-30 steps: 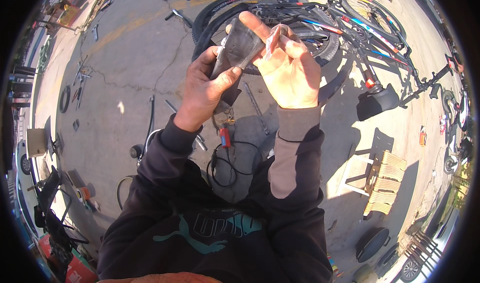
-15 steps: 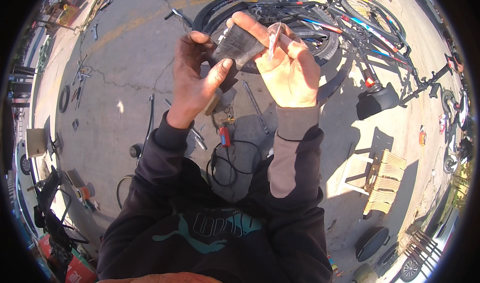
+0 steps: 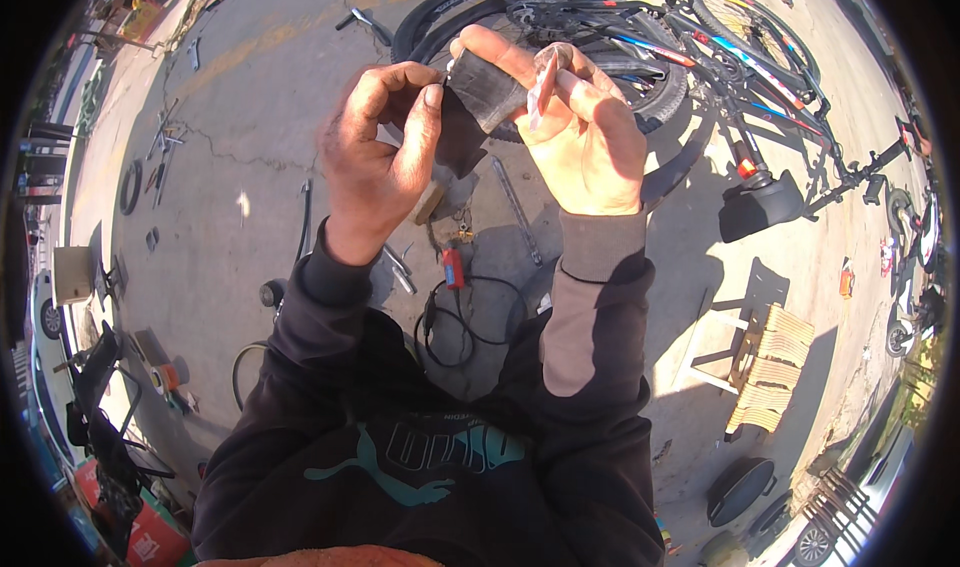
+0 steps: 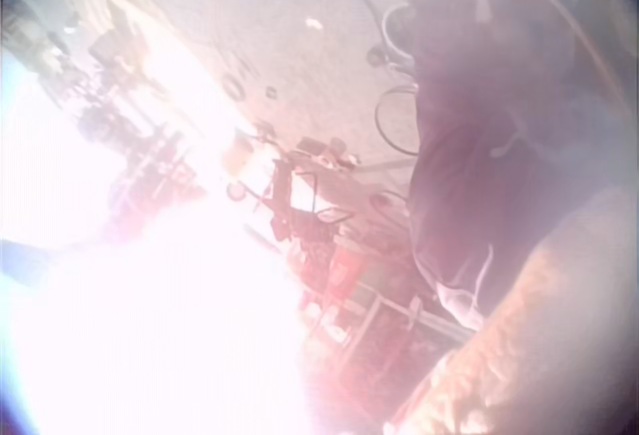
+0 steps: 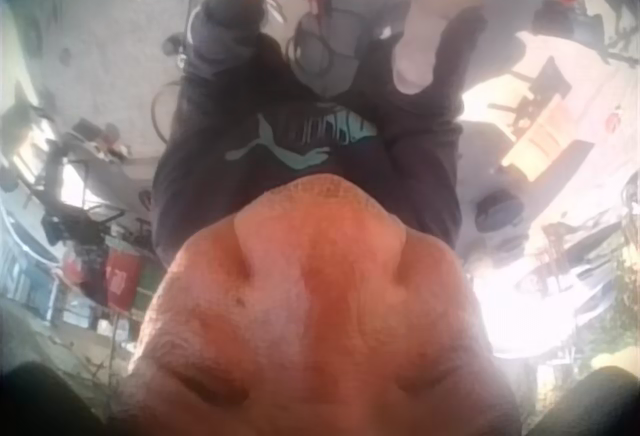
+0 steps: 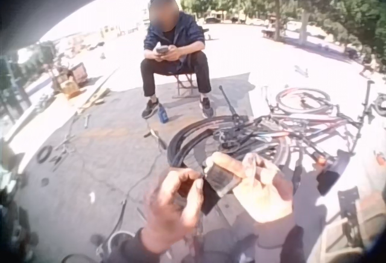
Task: The person sits on the ground and applies a patch to a bicycle inner tube using a small abrasive pad and a hammer. They then insert the patched inner tube into the tire and begin seating the tire onto the rim.
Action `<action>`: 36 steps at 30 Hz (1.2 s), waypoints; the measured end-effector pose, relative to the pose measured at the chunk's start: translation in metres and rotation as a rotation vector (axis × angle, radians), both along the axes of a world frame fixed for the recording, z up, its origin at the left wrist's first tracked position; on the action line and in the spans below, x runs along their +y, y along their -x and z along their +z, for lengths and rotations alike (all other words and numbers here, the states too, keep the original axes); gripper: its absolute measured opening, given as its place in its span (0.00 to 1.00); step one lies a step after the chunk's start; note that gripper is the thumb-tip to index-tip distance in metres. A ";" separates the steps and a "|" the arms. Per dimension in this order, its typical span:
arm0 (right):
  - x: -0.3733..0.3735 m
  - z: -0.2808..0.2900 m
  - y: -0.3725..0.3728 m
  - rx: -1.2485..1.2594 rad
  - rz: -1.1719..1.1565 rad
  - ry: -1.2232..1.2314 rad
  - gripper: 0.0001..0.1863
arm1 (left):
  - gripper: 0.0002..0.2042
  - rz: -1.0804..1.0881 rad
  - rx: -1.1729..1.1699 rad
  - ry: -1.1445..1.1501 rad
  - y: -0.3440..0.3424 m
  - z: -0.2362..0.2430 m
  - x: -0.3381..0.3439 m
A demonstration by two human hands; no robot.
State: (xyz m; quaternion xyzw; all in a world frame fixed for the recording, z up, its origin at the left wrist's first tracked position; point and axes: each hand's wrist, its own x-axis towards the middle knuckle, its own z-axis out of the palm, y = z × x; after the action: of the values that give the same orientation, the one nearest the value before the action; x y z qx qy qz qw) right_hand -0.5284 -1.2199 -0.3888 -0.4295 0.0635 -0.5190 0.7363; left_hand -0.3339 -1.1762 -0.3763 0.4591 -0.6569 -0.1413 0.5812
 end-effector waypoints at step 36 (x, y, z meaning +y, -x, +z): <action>0.005 0.001 -0.009 -0.046 0.027 -0.124 0.11 | 0.10 0.123 -0.278 0.204 -0.004 -0.007 -0.001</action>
State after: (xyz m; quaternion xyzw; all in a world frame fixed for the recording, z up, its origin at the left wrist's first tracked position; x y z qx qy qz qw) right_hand -0.5197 -1.2148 -0.3876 -0.3716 0.0727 -0.5138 0.7698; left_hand -0.3300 -1.1776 -0.3838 0.4521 -0.7126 0.0266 0.5358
